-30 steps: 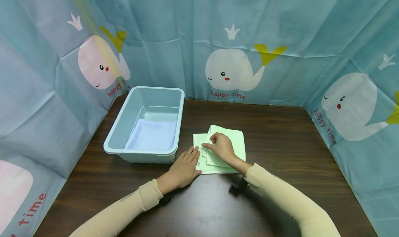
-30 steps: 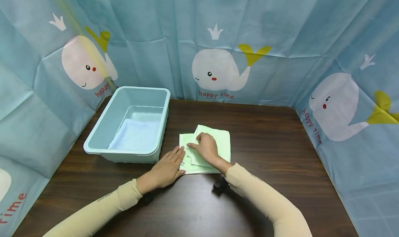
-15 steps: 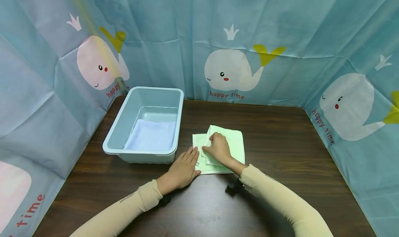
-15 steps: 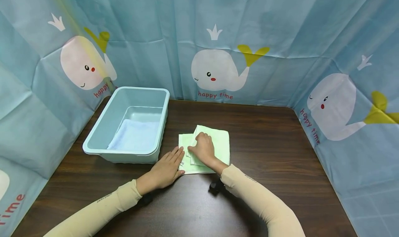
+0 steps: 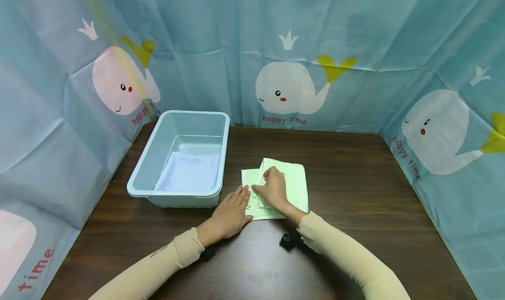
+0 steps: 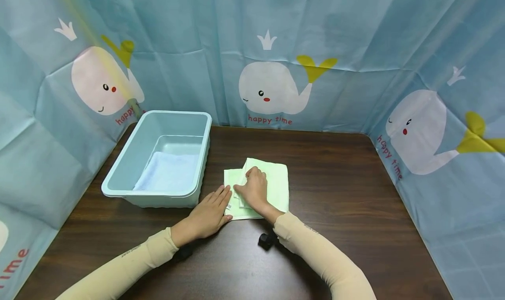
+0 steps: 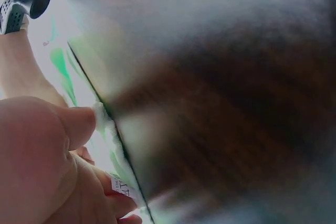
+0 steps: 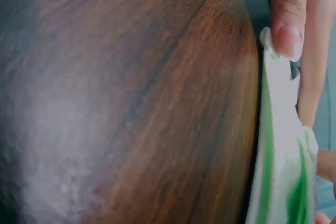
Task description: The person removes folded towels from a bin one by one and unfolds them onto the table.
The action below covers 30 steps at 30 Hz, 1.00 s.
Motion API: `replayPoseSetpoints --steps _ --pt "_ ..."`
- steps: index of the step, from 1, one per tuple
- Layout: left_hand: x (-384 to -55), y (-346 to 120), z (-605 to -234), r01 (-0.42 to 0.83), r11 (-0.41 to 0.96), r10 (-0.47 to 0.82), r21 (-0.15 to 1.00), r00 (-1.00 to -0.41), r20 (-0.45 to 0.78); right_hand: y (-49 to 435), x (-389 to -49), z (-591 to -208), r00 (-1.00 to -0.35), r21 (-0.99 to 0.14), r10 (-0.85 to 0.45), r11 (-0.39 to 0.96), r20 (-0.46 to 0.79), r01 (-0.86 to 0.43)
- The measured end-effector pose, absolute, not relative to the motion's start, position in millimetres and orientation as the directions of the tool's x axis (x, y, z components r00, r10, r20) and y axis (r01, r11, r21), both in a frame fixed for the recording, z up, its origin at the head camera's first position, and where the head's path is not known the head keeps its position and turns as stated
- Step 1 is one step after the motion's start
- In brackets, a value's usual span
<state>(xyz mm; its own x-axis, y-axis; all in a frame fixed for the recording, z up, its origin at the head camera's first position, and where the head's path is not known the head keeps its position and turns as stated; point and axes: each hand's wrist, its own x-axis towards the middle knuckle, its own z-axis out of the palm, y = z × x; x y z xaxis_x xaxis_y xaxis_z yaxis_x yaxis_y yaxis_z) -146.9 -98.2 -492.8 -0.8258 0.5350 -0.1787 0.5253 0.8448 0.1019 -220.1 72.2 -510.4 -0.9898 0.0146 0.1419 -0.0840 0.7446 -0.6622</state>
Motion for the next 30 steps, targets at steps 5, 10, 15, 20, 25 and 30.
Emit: replayPoseSetpoints --steps 5,10,15,20,25,30 --pt "-146 -98 -493 0.523 0.845 0.535 0.108 -0.827 -0.173 73 -220 -510 -0.987 -0.696 0.044 0.714 0.155 -0.077" --pt "-146 -98 -492 0.519 0.847 0.531 0.114 -0.829 -0.174 75 -219 -511 -0.982 -0.745 0.077 0.662 0.172 -0.079" --pt "-145 -98 -490 0.519 0.846 0.533 0.123 -0.829 -0.169 78 -218 -511 -0.976 -0.791 0.106 0.606 0.188 -0.086" --pt "-145 -98 -487 0.517 0.846 0.532 0.128 -0.830 -0.166 79 -218 -510 -0.976 -0.832 0.124 0.549 0.179 -0.083" --pt "-145 -97 -487 0.513 0.848 0.530 0.136 -0.832 -0.165 84 -218 -504 -0.977 -0.853 0.134 0.517 0.166 -0.074" --pt "-146 -98 -489 0.519 0.846 0.533 0.123 -0.831 -0.158 92 -217 -496 -0.979 -0.884 0.147 0.465 0.143 -0.059"
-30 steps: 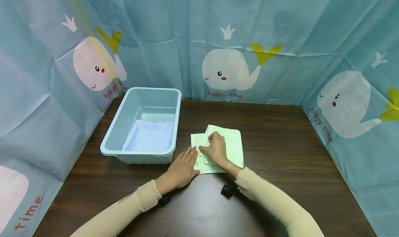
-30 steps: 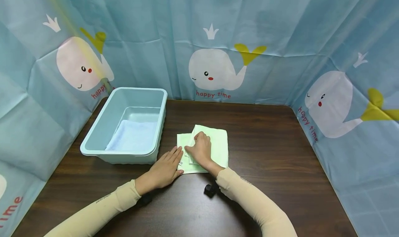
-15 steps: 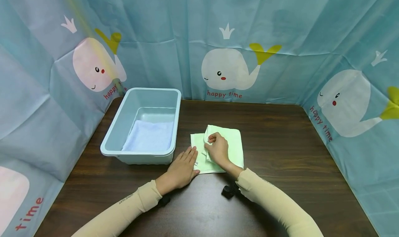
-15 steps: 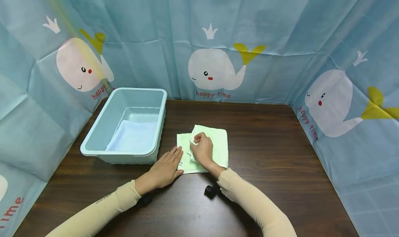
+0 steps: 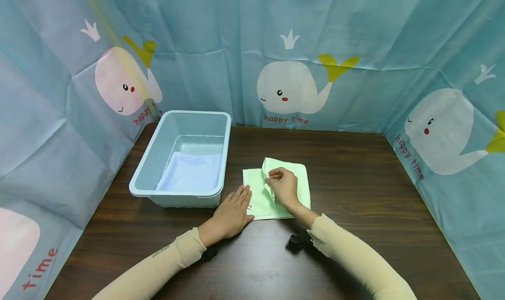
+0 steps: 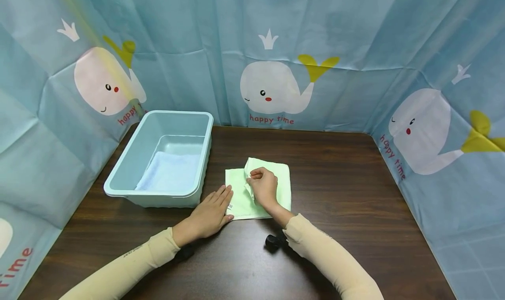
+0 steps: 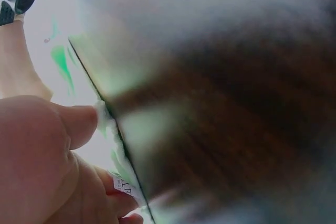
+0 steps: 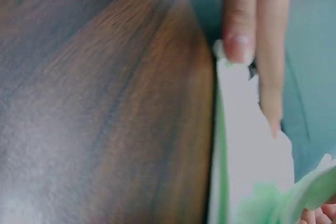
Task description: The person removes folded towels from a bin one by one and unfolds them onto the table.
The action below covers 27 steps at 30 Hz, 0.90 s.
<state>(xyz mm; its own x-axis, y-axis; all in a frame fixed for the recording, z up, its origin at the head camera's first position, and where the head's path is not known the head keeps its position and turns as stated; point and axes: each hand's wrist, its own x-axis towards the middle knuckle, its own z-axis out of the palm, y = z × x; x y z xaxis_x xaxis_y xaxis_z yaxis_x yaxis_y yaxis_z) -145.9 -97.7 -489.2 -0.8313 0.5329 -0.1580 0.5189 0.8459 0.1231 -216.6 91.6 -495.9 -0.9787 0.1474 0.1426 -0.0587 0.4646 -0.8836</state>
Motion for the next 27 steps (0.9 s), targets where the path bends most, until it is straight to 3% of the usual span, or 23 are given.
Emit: replayPoseSetpoints --steps 15,27 --pt "-147 -101 -486 0.516 0.848 0.529 0.118 -0.834 -0.155 135 -210 -448 -0.984 -0.977 0.177 0.207 -0.024 0.061" --pt "-149 -103 -489 0.497 0.856 0.515 0.140 -0.839 -0.174 204 -195 -420 -0.960 -0.980 0.268 0.158 -0.078 0.124"
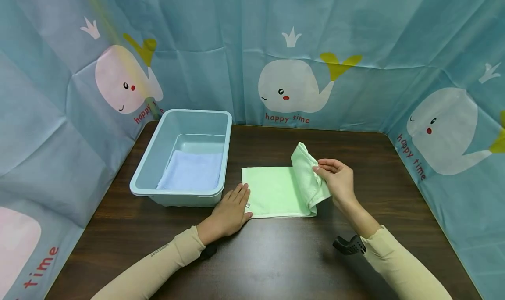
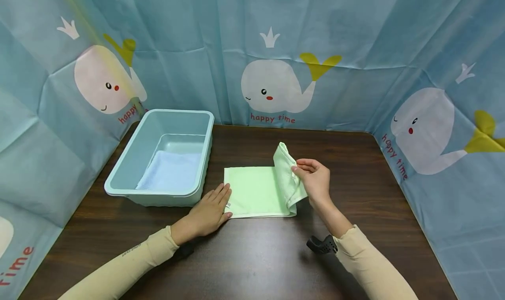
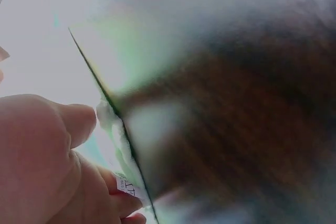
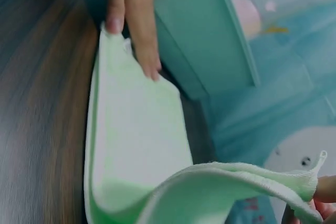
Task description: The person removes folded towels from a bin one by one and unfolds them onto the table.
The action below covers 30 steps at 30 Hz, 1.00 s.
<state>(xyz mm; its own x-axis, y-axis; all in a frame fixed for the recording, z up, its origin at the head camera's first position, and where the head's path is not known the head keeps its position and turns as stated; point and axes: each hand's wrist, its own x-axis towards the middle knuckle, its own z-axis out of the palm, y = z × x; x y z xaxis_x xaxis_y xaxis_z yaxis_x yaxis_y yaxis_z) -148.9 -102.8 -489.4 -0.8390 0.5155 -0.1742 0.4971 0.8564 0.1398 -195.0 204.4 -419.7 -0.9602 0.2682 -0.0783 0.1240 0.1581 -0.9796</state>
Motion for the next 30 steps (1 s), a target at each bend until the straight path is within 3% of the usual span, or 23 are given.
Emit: replayPoseSetpoints --steps 13,23,30 --pt "-148 -103 -487 0.502 0.859 0.512 0.103 -0.842 -0.171 275 -175 -424 -0.906 -0.990 0.399 -0.024 -0.138 0.140" --pt "-148 -99 -486 0.463 0.874 0.484 0.144 -0.853 -0.197 309 -170 -462 -0.881 -0.925 0.417 0.194 -0.223 0.327" --pt "-147 -97 -485 0.467 0.875 0.484 0.129 -0.856 -0.182 323 -169 -482 -0.903 -0.863 0.374 0.361 -0.214 0.354"
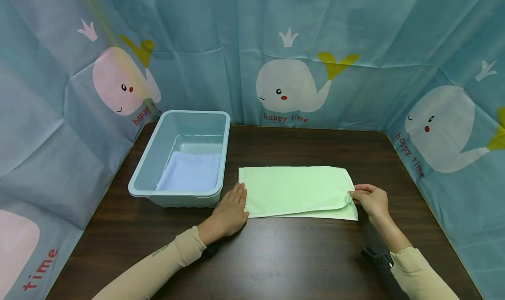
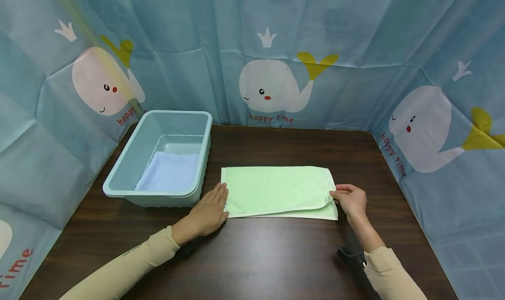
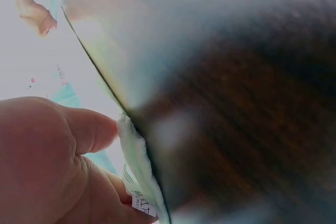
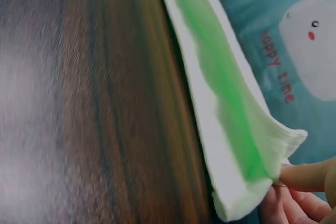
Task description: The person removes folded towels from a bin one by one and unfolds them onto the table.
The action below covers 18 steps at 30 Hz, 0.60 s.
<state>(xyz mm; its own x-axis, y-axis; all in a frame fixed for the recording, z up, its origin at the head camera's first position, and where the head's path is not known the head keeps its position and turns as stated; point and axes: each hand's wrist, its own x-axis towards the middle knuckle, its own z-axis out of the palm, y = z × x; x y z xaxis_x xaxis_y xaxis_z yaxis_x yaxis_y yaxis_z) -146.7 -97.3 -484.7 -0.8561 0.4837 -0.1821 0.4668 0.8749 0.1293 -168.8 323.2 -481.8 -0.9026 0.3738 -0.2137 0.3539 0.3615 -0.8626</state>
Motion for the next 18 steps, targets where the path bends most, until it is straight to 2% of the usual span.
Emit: replayPoseSetpoints --steps 8,18 --pt "-145.3 -96.5 -483.1 0.469 0.876 0.483 0.117 -0.858 -0.176 326.0 -167.9 -484.0 -0.923 -0.782 0.335 0.515 -0.192 0.350" --pt "-144.8 -96.6 -482.6 0.468 0.877 0.481 0.111 -0.858 -0.181 326.3 -169.0 -487.2 -0.929 -0.767 0.331 0.549 -0.166 0.333"
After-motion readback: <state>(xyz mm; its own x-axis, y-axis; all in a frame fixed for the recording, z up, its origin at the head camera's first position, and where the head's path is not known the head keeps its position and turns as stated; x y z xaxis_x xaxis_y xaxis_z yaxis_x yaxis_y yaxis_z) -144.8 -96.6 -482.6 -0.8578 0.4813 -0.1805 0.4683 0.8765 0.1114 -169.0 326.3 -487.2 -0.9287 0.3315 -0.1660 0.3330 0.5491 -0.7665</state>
